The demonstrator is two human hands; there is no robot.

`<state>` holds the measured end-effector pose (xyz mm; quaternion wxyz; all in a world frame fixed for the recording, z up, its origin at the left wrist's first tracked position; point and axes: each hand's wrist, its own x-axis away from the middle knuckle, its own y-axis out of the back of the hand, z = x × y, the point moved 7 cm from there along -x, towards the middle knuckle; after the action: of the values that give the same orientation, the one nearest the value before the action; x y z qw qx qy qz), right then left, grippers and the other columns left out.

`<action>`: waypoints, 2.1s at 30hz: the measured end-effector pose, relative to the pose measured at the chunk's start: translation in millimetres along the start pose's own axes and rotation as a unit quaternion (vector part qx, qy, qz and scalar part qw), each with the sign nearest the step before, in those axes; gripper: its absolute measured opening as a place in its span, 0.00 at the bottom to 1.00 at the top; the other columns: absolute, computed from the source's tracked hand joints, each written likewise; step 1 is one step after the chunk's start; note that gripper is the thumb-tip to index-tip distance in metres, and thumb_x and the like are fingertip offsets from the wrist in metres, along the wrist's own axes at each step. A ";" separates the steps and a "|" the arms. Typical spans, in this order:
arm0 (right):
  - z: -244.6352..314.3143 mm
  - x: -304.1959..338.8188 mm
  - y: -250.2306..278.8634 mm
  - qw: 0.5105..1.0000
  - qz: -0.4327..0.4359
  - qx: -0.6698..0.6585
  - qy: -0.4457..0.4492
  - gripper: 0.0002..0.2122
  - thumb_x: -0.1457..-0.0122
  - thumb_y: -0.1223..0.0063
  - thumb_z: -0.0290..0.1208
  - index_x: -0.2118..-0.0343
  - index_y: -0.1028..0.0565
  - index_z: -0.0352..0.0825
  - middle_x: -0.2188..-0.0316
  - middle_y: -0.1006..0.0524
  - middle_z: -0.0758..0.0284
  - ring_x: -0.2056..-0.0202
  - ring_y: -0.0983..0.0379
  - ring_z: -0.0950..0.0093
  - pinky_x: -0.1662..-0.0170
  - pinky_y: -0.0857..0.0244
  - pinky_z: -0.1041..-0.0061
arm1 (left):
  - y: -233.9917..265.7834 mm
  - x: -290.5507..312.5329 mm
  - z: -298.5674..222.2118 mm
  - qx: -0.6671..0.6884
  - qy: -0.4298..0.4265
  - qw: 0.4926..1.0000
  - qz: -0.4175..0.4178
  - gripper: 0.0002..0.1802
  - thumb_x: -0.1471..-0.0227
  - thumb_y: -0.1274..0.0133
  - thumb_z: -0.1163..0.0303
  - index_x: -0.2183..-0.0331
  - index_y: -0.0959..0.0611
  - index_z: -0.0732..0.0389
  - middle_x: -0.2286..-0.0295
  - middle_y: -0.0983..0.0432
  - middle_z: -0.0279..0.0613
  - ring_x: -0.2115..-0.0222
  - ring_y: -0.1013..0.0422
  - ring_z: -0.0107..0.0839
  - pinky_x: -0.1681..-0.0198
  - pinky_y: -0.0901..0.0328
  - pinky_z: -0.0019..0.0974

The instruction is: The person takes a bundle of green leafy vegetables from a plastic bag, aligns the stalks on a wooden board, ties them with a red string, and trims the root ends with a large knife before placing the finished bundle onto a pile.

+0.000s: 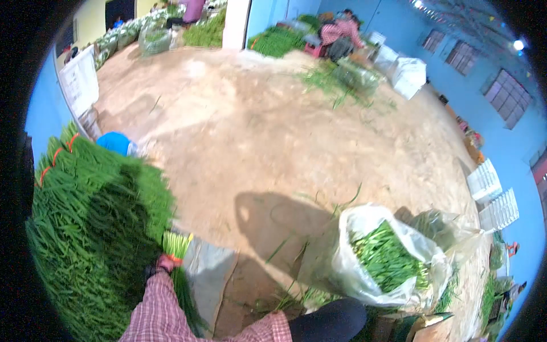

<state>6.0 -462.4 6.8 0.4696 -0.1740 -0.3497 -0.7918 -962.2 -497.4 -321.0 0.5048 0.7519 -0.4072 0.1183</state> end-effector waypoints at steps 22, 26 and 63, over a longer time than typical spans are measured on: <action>-11.5 18.0 -33.5 0.995 0.086 -0.056 -0.013 0.18 0.43 0.47 0.35 0.52 0.31 0.32 0.64 0.22 0.61 0.69 0.25 0.69 0.69 0.30 0.70 | 33.2 133.6 -79.0 -0.022 -0.097 0.993 -0.066 0.41 0.78 0.27 0.59 0.57 0.24 0.61 0.63 0.22 0.45 0.62 0.26 0.37 0.56 0.32 0.39; -33.0 -5.8 -28.7 0.995 0.095 -0.030 -0.030 0.18 0.43 0.46 0.36 0.53 0.31 0.31 0.65 0.22 0.61 0.67 0.25 0.68 0.68 0.30 0.69 | 77.8 200.1 -136.3 0.229 -0.231 0.946 0.000 0.39 0.73 0.28 0.60 0.56 0.25 0.63 0.61 0.23 0.43 0.62 0.26 0.34 0.57 0.30 0.38; -94.2 -66.1 -26.8 0.985 0.165 -0.020 -0.037 0.19 0.42 0.48 0.42 0.53 0.30 0.34 0.58 0.26 0.61 0.62 0.29 0.67 0.62 0.34 0.68 | 74.9 203.0 -94.6 0.086 -0.053 0.982 0.157 0.22 0.61 0.36 0.57 0.65 0.17 0.62 0.68 0.21 0.41 0.67 0.28 0.30 0.60 0.36 0.34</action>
<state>20.7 -480.4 -109.1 0.5773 -0.2679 -0.3176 -0.7029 -864.9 -528.5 -108.0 0.3911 0.7245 -0.5347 0.1902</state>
